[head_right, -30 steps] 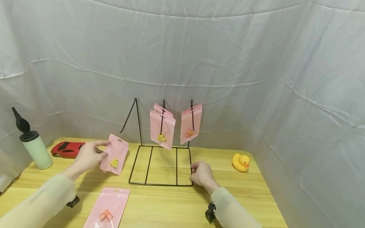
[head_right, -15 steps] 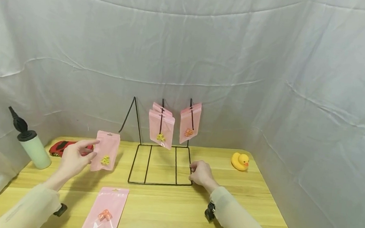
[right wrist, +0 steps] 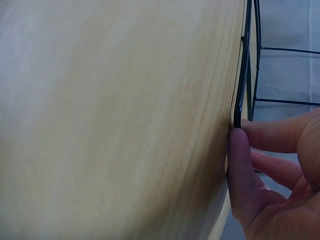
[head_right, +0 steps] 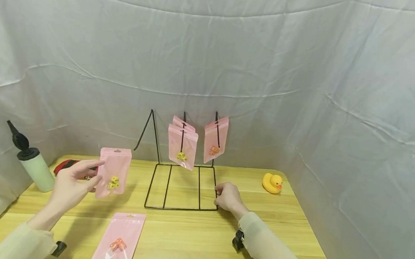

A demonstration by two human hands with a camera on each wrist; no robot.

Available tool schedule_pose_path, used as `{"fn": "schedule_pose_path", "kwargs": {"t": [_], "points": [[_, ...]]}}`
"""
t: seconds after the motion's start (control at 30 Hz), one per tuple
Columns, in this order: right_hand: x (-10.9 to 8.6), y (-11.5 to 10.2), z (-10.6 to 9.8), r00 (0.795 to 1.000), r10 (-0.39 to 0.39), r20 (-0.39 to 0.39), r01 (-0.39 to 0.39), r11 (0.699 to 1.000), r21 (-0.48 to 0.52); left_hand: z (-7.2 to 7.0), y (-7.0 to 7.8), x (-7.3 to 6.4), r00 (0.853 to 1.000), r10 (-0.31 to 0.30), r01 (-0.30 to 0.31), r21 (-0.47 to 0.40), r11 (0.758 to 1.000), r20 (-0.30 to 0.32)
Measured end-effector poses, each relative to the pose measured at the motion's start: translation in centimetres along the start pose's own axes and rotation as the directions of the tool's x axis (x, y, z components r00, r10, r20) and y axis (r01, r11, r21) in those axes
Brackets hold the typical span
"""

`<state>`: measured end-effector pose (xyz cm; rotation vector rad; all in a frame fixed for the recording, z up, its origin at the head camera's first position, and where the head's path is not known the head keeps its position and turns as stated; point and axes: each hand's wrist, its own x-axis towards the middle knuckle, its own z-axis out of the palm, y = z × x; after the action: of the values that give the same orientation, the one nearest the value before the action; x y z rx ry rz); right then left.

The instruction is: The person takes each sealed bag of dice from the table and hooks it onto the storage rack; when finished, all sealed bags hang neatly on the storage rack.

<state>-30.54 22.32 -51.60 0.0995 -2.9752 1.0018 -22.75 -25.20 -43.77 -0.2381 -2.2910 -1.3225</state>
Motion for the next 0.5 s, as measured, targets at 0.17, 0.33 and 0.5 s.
{"fn": "schedule_pose_path", "kwargs": {"t": [0.17, 0.33, 0.5], "points": [[0.1, 0.0, 0.1, 1.000, -0.009, 0.000, 0.009, 1.000, 0.004, -0.1, 1.4, -0.9, 0.997, 0.073, -0.073, -0.027, 0.997, -0.005], [0.1, -0.1, 0.1, 1.000, -0.005, -0.004, 0.005, 1.000, 0.002, -0.1, 2.9, -1.4, 0.993, 0.117, -0.117, -0.068, 0.991, -0.004], [0.0, -0.1, 0.1, 1.000, 0.004, -0.002, -0.004, 1.000, -0.007, 0.0, 4.0, -1.7, 0.991, 0.134, -0.132, -0.149, 0.980, 0.003]]}}
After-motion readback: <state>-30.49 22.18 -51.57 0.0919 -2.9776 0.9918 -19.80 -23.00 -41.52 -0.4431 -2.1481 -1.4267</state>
